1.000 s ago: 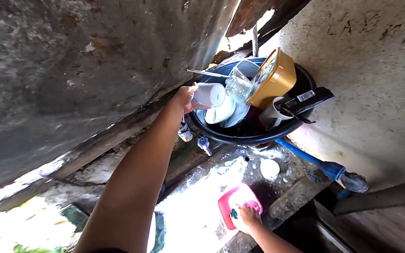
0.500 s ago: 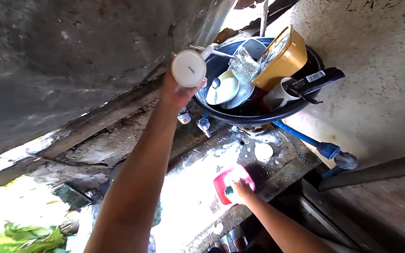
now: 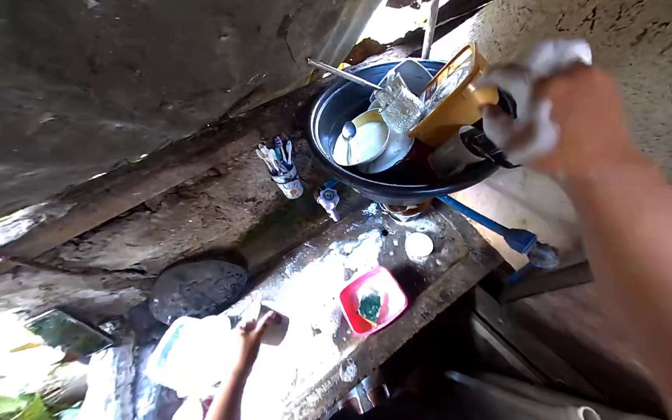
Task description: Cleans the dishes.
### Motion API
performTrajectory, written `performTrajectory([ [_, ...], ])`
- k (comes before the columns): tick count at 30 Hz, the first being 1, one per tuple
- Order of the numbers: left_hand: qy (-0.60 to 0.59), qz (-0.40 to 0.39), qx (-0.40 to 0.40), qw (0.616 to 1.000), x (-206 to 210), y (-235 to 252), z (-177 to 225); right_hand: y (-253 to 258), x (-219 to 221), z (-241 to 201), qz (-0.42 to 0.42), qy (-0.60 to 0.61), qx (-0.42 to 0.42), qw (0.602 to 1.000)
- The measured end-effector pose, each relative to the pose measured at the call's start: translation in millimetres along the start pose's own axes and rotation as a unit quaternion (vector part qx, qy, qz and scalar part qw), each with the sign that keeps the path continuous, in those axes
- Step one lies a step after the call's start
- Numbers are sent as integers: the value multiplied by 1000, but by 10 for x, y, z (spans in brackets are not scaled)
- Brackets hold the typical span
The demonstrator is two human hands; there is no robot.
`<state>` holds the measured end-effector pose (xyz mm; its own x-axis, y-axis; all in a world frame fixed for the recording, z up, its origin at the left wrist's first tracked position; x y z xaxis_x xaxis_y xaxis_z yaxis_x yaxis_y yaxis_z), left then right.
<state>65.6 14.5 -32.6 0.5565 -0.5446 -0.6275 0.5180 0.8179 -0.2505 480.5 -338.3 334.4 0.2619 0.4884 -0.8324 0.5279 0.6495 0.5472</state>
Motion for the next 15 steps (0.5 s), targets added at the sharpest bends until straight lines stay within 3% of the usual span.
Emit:
performTrajectory([
  [3, 125, 5, 1, 992, 219, -271, -623, 560, 75, 241, -169, -120, 54, 977],
  [5, 189, 11, -5, 982, 303, -423, -899, 644, 194, 317, -227, -198, -22, 953],
  [9, 260, 10, 15, 965, 330, -693, -1264, 632, 412, 550, -239, -233, -143, 932],
  [12, 312, -13, 14, 950, 309, -695, -1288, 651, 359, 482, -229, -240, -130, 934],
  [15, 349, -71, -35, 934, 197, -640, -1218, 580, 227, 436, -186, -210, -57, 958],
])
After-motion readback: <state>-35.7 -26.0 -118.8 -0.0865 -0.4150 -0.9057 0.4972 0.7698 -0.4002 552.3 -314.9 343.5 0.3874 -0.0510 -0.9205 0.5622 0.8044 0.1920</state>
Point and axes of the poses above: each hand's wrist, its own y-axis towards the middle knuckle, its own x-axis out of the palm, z = x × y, the point moved 1 cm from there along y, towards the middle knuckle, and after that the axes turned 4 degrees about y, right-handed, at the moved point
